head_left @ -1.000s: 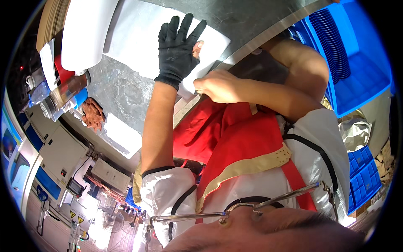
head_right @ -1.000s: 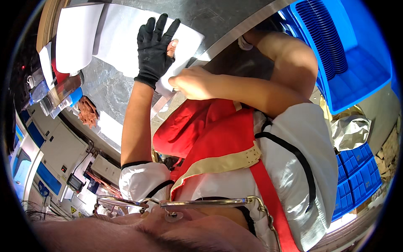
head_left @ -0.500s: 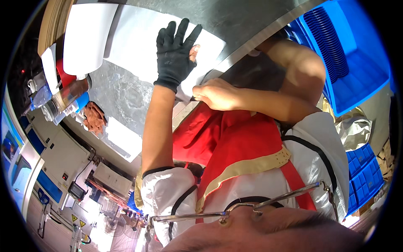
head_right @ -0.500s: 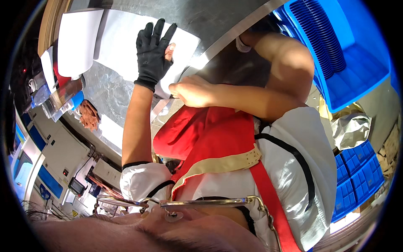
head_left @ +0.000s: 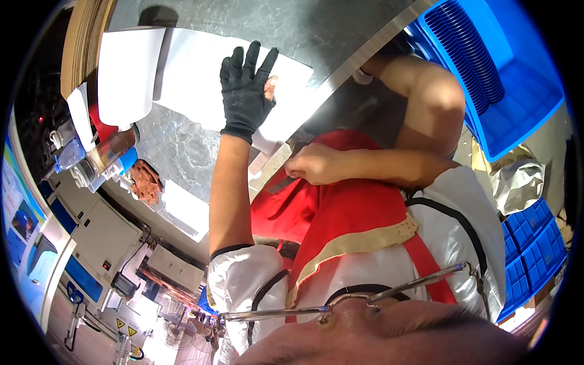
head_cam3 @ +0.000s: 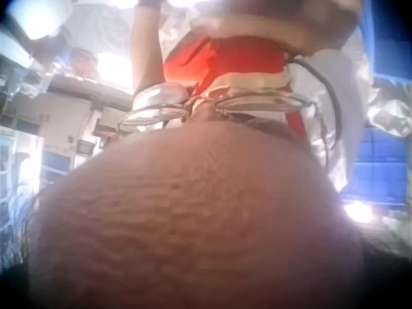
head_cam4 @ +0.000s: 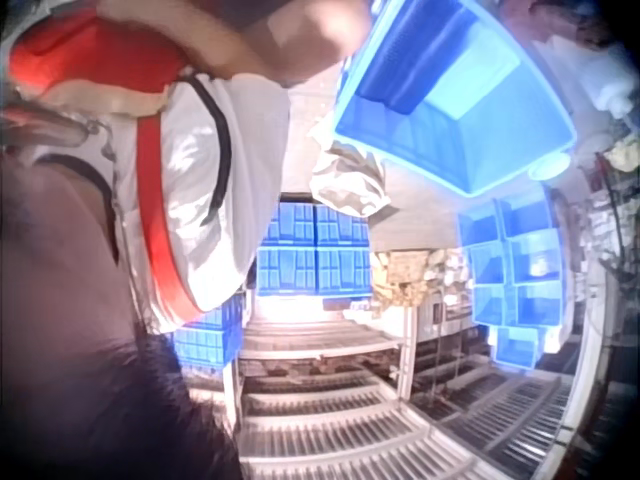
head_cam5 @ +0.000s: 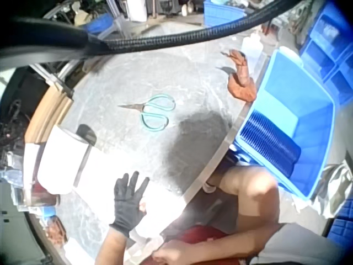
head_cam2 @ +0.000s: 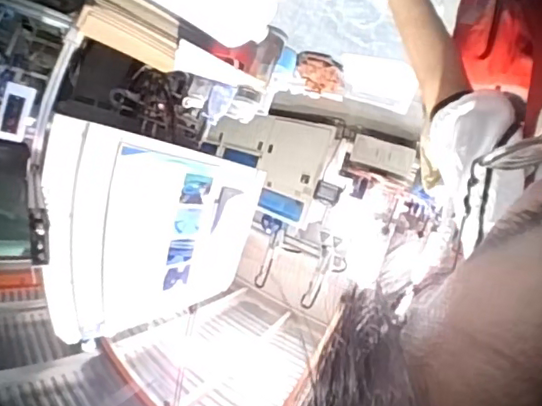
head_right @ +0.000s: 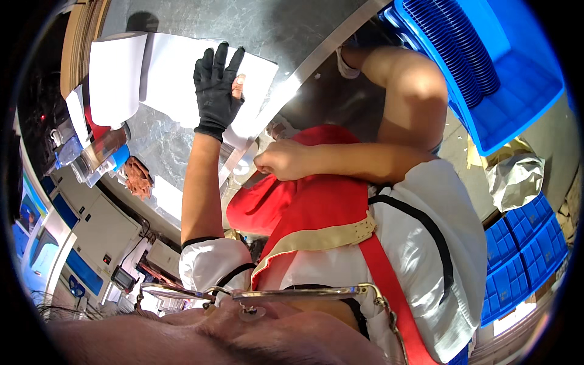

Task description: The person folds a sheet of white paper multiple times and then cuts it using shears.

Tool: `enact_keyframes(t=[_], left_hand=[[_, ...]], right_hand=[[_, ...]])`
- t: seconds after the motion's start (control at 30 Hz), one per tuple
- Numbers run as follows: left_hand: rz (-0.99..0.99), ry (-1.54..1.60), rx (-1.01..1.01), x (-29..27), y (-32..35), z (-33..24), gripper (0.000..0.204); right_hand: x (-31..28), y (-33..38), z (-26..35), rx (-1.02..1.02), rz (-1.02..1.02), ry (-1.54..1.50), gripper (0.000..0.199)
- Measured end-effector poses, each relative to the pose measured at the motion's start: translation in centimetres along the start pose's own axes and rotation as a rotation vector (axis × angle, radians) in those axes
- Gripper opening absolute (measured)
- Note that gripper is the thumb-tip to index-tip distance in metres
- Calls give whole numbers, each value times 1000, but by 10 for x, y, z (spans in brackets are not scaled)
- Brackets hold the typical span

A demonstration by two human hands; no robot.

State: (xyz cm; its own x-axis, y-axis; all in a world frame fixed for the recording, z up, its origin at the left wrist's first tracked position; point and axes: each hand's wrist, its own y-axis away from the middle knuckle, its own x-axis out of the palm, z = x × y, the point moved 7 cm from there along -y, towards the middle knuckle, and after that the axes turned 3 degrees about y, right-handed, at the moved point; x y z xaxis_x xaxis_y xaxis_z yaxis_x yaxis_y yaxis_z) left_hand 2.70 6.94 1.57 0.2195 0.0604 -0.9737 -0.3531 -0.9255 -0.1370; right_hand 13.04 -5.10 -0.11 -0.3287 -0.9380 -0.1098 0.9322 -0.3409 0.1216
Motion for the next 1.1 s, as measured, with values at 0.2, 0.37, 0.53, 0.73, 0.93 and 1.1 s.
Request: enact_keyframes(t=[0.2, 0.37, 0.53, 0.73, 0.93, 1.1], left_hand=[[17, 30, -21, -1, -2, -3, 51], [-212, 65, 11, -16, 10, -7, 62], [-288, 55, 24, -64, 13, -28, 31], [244, -36, -318, -34, 42, -61, 29], [235, -111, -385, -13, 43, -54, 21], [66, 520, -483, -17, 59, -13, 25]], right_hand=[[-79, 43, -12, 232, -272, -94, 7], [-131, 87, -12, 242, -665, -201, 8], [-151, 114, 8, 221, -791, -117, 9], [-175, 167, 20, 179, -952, -212, 7], [-191, 227, -8, 74, -1149, -90, 8], [-191, 244, -30, 41, -1219, -170, 10]])
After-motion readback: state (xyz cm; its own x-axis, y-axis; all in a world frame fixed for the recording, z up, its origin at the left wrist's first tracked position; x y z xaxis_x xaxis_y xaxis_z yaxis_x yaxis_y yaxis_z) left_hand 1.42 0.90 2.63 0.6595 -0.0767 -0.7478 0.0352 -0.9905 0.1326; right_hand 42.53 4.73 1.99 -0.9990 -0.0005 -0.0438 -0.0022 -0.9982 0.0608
